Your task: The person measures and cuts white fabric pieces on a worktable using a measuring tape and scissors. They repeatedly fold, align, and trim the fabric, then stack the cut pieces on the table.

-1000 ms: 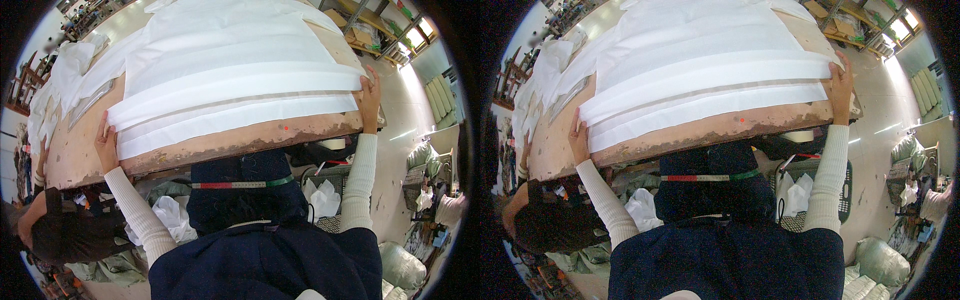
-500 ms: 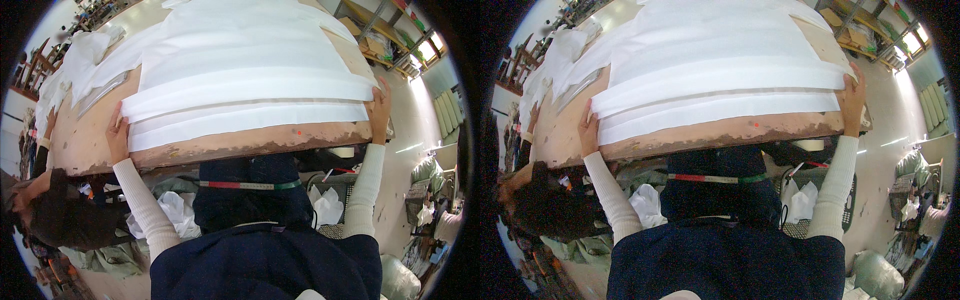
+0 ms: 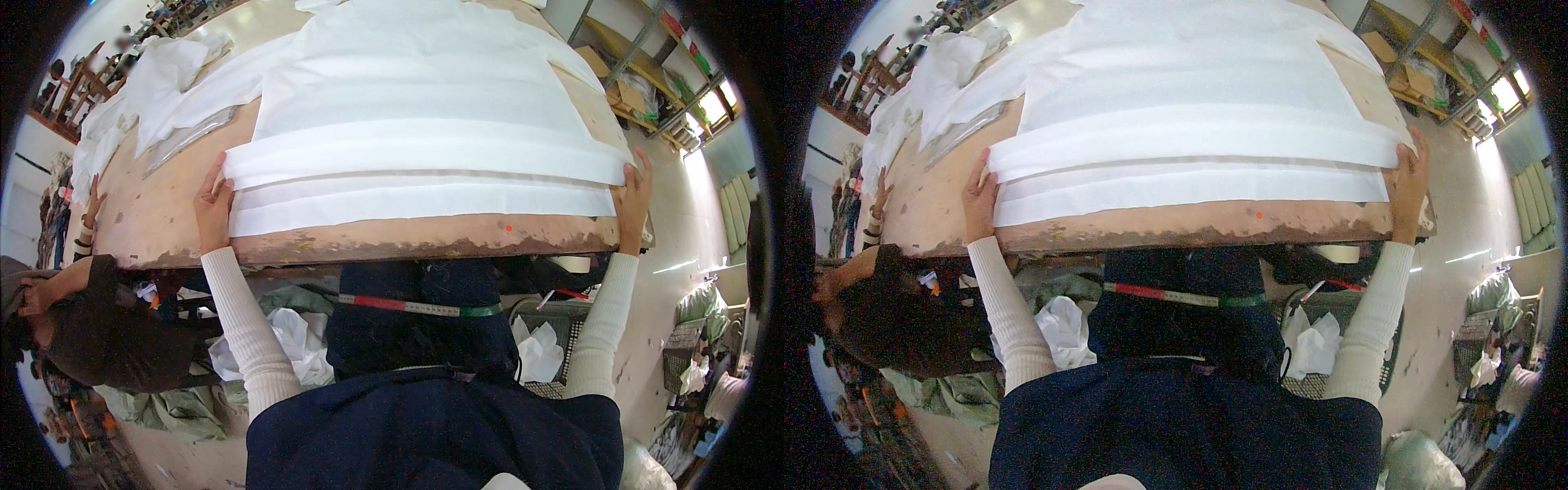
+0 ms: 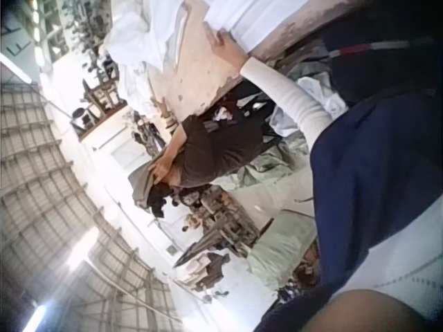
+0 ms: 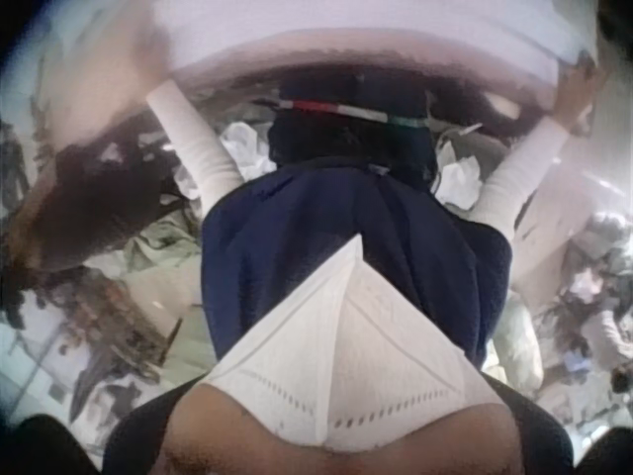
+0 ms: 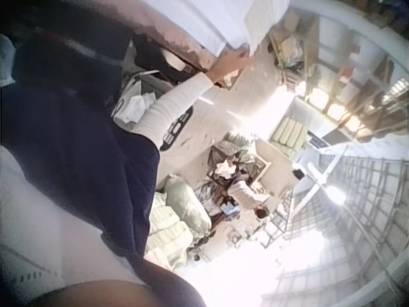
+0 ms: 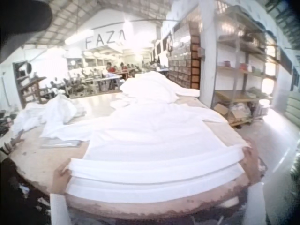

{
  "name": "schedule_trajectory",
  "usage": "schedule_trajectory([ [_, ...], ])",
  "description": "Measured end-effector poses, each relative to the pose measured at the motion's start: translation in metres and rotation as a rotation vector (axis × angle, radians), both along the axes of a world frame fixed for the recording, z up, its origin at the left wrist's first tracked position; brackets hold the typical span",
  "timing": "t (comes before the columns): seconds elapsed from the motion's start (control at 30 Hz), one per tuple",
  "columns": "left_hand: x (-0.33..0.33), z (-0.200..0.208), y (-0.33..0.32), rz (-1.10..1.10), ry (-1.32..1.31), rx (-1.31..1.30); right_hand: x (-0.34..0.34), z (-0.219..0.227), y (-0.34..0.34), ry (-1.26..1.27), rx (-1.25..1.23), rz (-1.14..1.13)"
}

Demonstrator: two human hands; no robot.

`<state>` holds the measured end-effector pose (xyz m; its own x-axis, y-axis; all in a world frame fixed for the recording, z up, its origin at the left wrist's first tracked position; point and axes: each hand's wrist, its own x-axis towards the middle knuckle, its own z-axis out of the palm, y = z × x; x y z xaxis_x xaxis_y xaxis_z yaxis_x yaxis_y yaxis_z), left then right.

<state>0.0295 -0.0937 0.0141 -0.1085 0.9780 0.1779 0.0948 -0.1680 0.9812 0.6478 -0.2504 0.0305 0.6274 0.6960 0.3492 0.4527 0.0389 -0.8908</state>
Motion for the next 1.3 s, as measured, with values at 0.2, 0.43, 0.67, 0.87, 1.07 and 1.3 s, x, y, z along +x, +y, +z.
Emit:
schedule_trajectory([
  [0.2, -0.017, 0.040, -0.049, 0.022, 0.334, 0.084, 0.036, -0.007, -0.040, -0.186, 0.040, -0.001],
  [0.43, -0.012, 0.072, -0.069, 0.058, 0.919, 0.144, -0.018, 0.036, -0.067, -0.494, -0.458, -0.020],
  [0.67, 0.030, 0.022, -0.073, -0.177, 1.144, 0.166, -0.053, 0.005, -0.052, -0.733, -0.436, 0.297],
  [0.87, 0.070, 0.057, -0.036, -0.131, 1.033, 0.536, -0.084, 0.046, 0.001, -0.544, -0.227, 0.291],
  [1.07, 0.059, 0.057, -0.107, -0.324, 1.198, -0.119, -0.045, 0.007, -0.035, -0.664, -0.494, 0.344],
  [1.3, 0.081, 0.026, -0.060, -0.153, 1.321, 0.374, -0.105, 0.029, 0.006, -0.771, -0.171, 0.239],
])
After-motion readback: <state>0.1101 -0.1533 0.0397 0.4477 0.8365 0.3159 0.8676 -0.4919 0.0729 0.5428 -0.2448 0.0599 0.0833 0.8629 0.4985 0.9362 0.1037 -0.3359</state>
